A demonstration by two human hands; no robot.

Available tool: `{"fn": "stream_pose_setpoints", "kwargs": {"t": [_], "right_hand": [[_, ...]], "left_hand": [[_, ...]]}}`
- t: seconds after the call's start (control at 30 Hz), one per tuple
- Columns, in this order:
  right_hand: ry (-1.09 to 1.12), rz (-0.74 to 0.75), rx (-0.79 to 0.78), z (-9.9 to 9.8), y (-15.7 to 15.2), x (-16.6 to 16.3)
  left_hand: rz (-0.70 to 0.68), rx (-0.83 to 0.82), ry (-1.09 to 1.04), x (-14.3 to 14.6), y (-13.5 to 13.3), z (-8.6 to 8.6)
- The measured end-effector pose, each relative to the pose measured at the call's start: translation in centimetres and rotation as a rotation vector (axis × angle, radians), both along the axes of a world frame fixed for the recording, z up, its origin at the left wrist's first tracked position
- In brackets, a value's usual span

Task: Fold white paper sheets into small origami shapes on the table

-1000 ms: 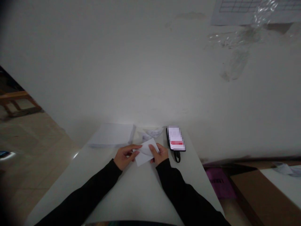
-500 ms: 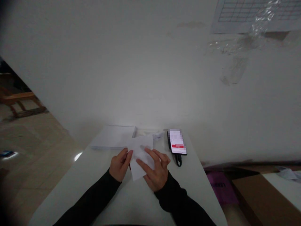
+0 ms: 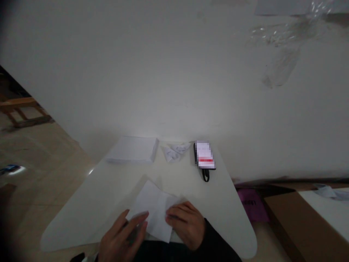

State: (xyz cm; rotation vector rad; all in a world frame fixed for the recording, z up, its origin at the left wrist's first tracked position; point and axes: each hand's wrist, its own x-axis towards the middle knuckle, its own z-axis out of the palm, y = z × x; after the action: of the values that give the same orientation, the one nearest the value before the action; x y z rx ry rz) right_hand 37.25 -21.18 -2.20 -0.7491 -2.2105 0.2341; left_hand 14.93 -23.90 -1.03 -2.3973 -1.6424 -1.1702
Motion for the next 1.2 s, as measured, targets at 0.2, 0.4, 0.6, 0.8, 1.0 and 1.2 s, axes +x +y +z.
{"fn": "stream_pose_setpoints", "kwargs": {"t": [0.2, 0.4, 0.6, 0.8, 1.0, 1.2], "right_hand": [[0.024, -0.019, -0.123, -0.4, 0.1, 0.6], [0.105, -0.138, -0.178, 0.1, 0.4, -0.8], [0.175, -0.254, -0.276, 0.4, 0.6, -2.2], [0.232, -0.433, -0.314, -0.4, 1.1, -3.5], [0.117, -0.520, -0.318, -1.3, 1.8, -4.0], [-0.039, -0.604, -0.252, -1.9, 2.3, -4.5]], "left_hand": [[0.022, 0.165, 0.058, 0.1, 0.8, 1.6], [-0.267, 0.068, 0.059, -0.6, 0.8, 0.6], [-0.182, 0.037, -0.046, 0.0, 1.0, 0.4], [-0.102, 0.004, -0.091, 0.6, 1.1, 0.0], [-0.091, -0.035, -0.107, 0.6, 1.2, 0.0], [-0.062, -0.078, -0.146, 0.7, 1.4, 0.0]]}}
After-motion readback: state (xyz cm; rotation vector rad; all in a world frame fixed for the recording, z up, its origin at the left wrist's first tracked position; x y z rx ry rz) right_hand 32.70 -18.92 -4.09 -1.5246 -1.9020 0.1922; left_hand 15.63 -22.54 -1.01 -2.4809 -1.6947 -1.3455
